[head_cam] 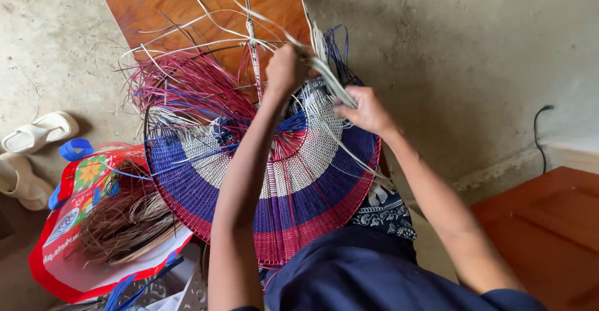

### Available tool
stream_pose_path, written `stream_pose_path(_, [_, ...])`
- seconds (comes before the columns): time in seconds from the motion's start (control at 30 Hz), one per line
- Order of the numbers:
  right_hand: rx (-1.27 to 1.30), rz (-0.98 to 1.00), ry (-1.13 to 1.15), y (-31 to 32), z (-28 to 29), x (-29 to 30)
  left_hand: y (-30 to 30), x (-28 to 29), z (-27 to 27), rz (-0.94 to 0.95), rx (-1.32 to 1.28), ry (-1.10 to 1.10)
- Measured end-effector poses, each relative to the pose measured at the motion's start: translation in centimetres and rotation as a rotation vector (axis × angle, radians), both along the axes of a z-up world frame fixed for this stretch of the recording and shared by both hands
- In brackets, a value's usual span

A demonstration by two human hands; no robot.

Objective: Weaving colored strands into a fan-shaped base to create a pattern

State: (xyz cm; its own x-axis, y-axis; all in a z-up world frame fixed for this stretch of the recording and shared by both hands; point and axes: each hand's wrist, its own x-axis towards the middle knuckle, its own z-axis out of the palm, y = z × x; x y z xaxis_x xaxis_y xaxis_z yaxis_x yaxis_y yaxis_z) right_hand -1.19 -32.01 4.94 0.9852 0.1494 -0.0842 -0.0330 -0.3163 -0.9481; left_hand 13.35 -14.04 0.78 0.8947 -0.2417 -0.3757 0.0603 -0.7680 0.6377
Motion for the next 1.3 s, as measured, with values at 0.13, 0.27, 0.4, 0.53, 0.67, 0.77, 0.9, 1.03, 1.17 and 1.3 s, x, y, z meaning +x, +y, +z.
stream_pose_path(0.13, [0.055,-0.006,0.098,-0.6,3.0,2.1,-0.4,-1.6,5.2,-0.113,0.108,-0.209])
stream_pose_path(0.27, [0.235,-0.093,0.053,-1.2,5.7,1.7,-1.6,-2.0,9.6,-0.176,-0.193,-0.439])
stream_pose_path(0.4, [-0.065,0.159,0.276,-3.4,3.1,-1.6,1.2,1.2,4.5,0.214,-0.096,-0.218])
stream_pose_path(0.53, [0.048,0.087,0.228,-2.8,7.3,-0.5,-1.6,-2.8,8.3,0.022,0.119,-0.539])
stream_pose_path(0.67, [0.312,-0.099,0.082,-1.4,11.2,0.3,-3.3,-3.8,12.9,-0.203,-0.088,-0.808])
stream_pose_path(0.77, [0.173,-0.009,0.134,-2.3,9.3,-1.7,-1.2,-0.2,8.3,-0.135,-0.099,-0.626])
stream_pose_path(0.9, [-0.152,0.180,0.376,-3.9,6.4,-3.4,3.2,2.2,6.2,0.241,-0.008,-0.459])
stream_pose_path(1.03, [0.270,0.002,0.127,-2.2,10.9,-1.1,-1.6,-3.1,11.8,-0.115,-0.026,-0.751])
stream_pose_path(1.17, [0.390,-0.155,-0.033,-1.0,13.5,-1.7,-3.4,-3.2,14.7,-0.234,-0.066,-0.817])
stream_pose_path(1.3, [-0.044,0.083,0.093,-3.4,8.8,-6.4,1.8,1.7,11.0,0.125,-0.448,-0.490])
